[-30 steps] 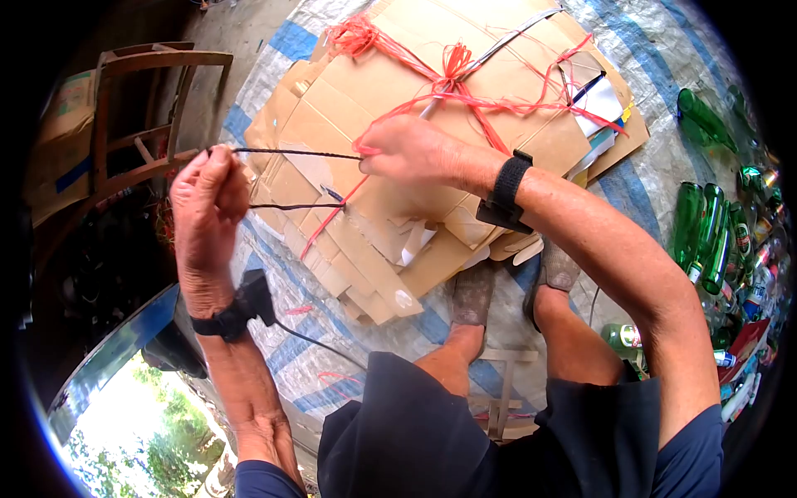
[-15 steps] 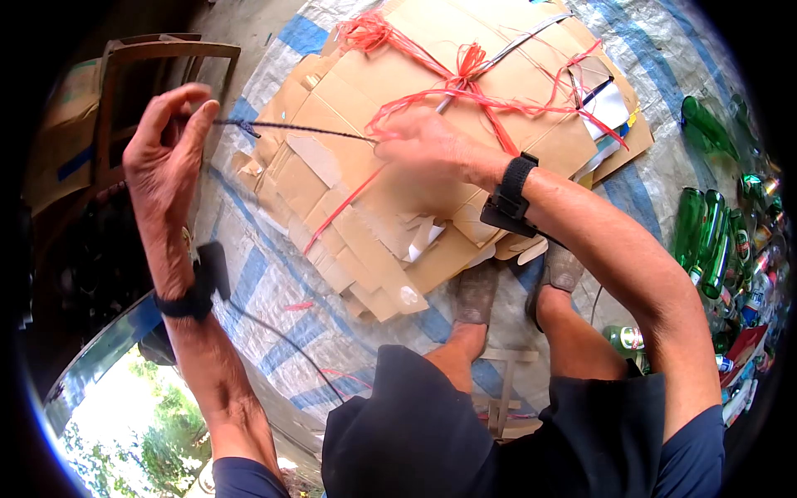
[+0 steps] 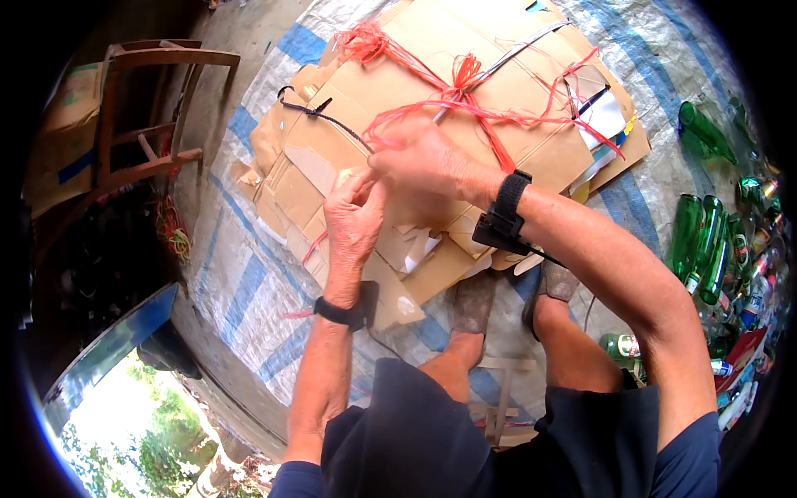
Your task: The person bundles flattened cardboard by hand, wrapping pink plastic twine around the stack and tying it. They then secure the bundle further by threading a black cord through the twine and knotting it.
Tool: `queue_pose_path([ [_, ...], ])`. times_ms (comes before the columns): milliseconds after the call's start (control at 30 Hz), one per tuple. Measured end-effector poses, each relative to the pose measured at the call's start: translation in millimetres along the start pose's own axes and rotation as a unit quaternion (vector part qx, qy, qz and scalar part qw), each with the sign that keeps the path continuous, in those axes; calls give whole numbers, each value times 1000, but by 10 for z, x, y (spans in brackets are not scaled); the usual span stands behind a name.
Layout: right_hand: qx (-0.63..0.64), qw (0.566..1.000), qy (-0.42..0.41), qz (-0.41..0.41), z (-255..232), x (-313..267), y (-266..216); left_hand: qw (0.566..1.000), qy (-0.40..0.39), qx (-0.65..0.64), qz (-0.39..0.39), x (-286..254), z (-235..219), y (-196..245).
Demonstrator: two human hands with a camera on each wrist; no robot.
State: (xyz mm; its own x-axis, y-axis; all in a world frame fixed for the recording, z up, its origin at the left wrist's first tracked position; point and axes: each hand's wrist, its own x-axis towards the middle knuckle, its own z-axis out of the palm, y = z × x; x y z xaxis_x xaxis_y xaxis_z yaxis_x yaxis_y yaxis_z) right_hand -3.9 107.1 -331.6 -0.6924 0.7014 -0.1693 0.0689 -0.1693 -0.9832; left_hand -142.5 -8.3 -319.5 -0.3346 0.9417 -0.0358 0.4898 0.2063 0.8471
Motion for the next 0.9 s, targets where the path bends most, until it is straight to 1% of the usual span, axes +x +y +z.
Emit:
queue_pose_path([
  [33, -24, 999, 5, -23, 1, 8, 22, 1000, 24, -15, -13, 3, 37, -4],
  [67, -25, 999, 5, -24, -9, 4, 42, 998, 49, -30, -26, 0, 75, -6],
  [133, -13, 1000, 9, -12, -20, -15, -10, 996, 61, -52, -37, -6, 163, 36],
  [200, -13, 1000, 9, -27, -36, -21, -71, 993, 73, -74, -49, -3, 176, 33],
  [267, -15, 999, 8, -42, -22, -24, -88, 991, 62, -61, -104, 14, 177, 6],
  [333, 41, 996, 52, -60, 21, -22, -157, 989, 71, -91, -91, 12, 172, 57],
  [367, 37, 996, 54, -58, 20, -41, -184, 986, 77, -119, -82, -12, 173, 87],
  [433, 156, 977, 137, 55, -20, -37, -260, 986, 69, -126, -84, -52, 153, 77],
  [467, 98, 990, 82, 64, -153, -69, -270, 986, 62, -129, -86, -57, 130, 89],
  [500, 95, 990, 85, 63, -179, -74, -262, 986, 60, -133, -85, -62, 106, 98],
  [567, 92, 987, 96, 88, -188, -98, -254, 980, 36, -155, -123, -74, 89, 114],
  [600, 89, 987, 97, 89, -180, -119, -273, 964, 44, -222, -143, -77, 117, 107],
  [667, 132, 975, 119, 134, -161, -136, -323, 964, 40, -224, -139, -54, 157, 70],
  [700, 134, 974, 118, 136, -155, -140, -326, 964, 38, -222, -139, -46, 143, 84],
  [767, 235, 960, 110, 105, -164, -153, -317, 960, 52, -225, -156, -36, 162, 124],
  [800, 270, 949, 107, 121, -181, -135, -321, 956, 63, -232, -168, 12, 196, 175],
  [833, 270, 949, 106, 121, -191, -118, -326, 956, 64, -232, -167, 52, 235, 228],
  [900, 256, 959, 89, 83, -197, -109, -384, 971, 98, -181, -119, 86, 288, 308],
])
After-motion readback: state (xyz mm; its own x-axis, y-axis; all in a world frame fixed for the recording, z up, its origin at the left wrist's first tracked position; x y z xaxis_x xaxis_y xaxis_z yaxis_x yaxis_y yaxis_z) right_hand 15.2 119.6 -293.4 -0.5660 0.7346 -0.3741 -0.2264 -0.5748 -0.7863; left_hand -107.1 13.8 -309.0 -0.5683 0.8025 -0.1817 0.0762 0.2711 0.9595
